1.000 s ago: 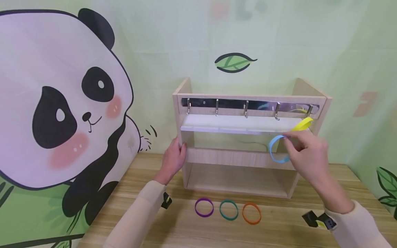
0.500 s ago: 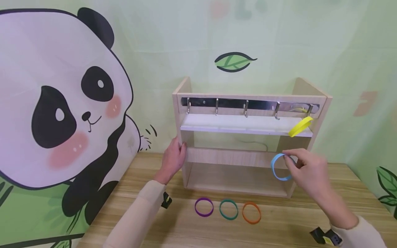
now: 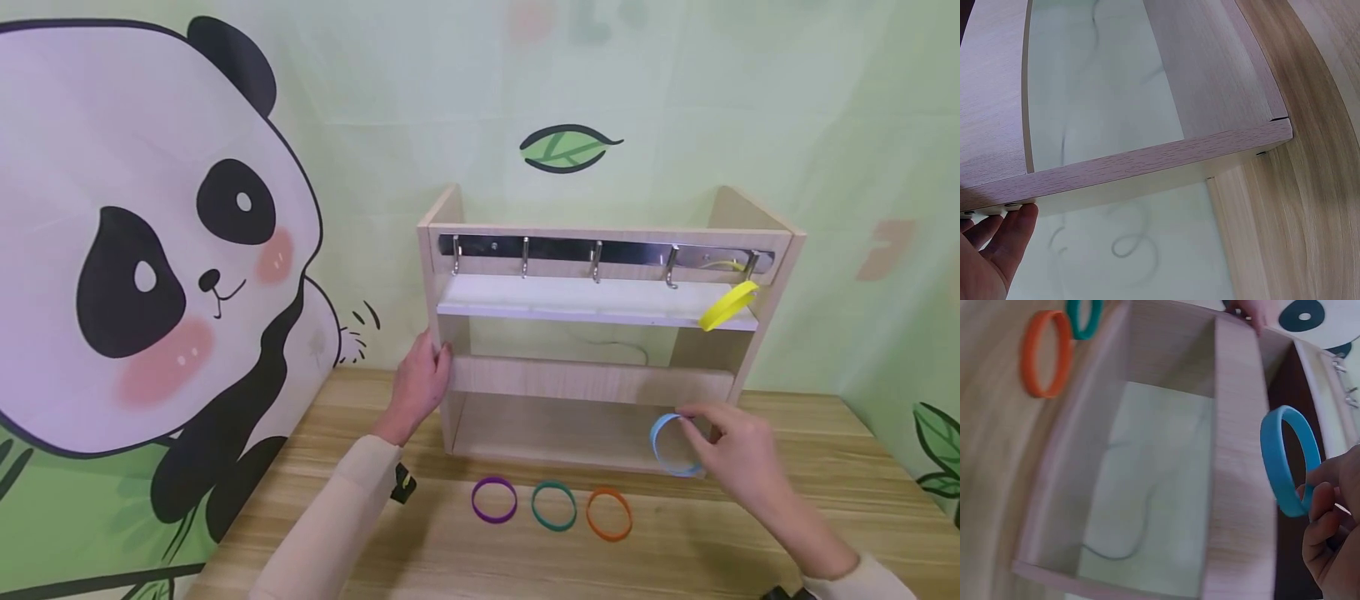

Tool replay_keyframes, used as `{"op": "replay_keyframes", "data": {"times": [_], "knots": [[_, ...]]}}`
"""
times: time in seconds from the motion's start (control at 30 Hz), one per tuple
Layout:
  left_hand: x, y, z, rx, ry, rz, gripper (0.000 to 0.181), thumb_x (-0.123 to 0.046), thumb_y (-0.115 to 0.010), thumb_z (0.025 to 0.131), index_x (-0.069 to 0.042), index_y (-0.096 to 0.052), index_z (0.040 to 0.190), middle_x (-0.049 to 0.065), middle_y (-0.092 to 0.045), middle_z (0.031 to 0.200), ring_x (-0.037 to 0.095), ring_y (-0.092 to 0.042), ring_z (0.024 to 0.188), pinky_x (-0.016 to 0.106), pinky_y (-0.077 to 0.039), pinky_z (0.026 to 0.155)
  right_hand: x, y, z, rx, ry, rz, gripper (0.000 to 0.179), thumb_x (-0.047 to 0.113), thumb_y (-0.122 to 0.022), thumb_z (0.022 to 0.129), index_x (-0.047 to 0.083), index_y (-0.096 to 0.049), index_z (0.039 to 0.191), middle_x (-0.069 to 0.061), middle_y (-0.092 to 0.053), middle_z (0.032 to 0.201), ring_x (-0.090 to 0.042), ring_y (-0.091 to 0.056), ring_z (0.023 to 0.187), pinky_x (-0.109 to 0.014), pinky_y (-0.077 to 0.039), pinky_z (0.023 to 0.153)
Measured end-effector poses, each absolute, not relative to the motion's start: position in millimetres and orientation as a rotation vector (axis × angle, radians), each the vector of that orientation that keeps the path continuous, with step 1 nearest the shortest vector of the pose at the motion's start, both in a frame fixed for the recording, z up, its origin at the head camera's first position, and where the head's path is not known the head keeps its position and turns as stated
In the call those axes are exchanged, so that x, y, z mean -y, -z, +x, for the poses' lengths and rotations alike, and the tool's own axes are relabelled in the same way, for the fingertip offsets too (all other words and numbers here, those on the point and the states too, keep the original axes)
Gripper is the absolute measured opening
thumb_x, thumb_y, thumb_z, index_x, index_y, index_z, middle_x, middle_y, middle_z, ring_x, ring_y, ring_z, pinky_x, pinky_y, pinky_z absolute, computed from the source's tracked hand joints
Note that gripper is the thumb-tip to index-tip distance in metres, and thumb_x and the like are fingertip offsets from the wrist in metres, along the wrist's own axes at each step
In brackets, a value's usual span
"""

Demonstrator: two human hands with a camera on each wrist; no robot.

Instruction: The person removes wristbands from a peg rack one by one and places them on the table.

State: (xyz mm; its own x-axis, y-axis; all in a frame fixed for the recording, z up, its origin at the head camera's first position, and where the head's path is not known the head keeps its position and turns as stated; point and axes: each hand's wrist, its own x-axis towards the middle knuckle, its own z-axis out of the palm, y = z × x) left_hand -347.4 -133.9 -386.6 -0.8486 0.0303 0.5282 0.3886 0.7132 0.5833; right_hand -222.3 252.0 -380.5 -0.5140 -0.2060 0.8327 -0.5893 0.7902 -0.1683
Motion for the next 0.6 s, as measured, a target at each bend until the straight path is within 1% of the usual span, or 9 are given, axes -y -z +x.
{"op": "replay_keyframes", "data": {"times": [0.17, 0.33, 0.47, 0.6], "knots": [[134, 387, -347, 2.429, 0.979, -0.322, 0.037, -0.028, -0.038, 0.100, -0.008, -0.046, 0.130, 0.016, -0.054, 0.122, 0.031, -0.059, 0.100, 0.047, -0.053, 0.079, -256, 400, -223, 2.167, -0.587, 0.550, 0.018, -0.005, -0.077, 0.067, 0.005, -0.072, 0.081, 0.001, -0.065, 0.071, 0.002, -0.037, 0.047, -0.012, -0.030, 0.039], [134, 387, -347, 2.409, 0.974, -0.330, 0.033, -0.026, -0.040, 0.099, -0.008, -0.048, 0.125, 0.016, -0.055, 0.119, 0.031, -0.059, 0.097, 0.047, -0.053, 0.077, -261, 420, -225, 2.240, -0.629, 0.518, 0.016, -0.003, -0.077, 0.070, 0.007, -0.072, 0.082, 0.003, -0.065, 0.070, 0.004, -0.035, 0.045, -0.013, -0.029, 0.037], [134, 387, -347, 2.404, 0.974, -0.330, 0.032, -0.026, -0.040, 0.099, -0.008, -0.048, 0.124, 0.015, -0.055, 0.118, 0.030, -0.059, 0.096, 0.047, -0.053, 0.076, -266, 435, -227, 2.276, -0.670, 0.524, 0.017, -0.004, -0.076, 0.070, 0.007, -0.072, 0.082, 0.007, -0.060, 0.066, 0.004, -0.034, 0.044, -0.013, -0.028, 0.036], [134, 387, -347, 2.414, 0.978, -0.330, 0.033, -0.026, -0.039, 0.100, -0.008, -0.048, 0.125, 0.015, -0.055, 0.118, 0.030, -0.059, 0.097, 0.047, -0.053, 0.076, -271, 448, -229, 2.304, -0.692, 0.556, 0.018, -0.006, -0.076, 0.069, 0.007, -0.071, 0.081, 0.010, -0.057, 0.063, 0.005, -0.033, 0.044, -0.013, -0.028, 0.035]]}}
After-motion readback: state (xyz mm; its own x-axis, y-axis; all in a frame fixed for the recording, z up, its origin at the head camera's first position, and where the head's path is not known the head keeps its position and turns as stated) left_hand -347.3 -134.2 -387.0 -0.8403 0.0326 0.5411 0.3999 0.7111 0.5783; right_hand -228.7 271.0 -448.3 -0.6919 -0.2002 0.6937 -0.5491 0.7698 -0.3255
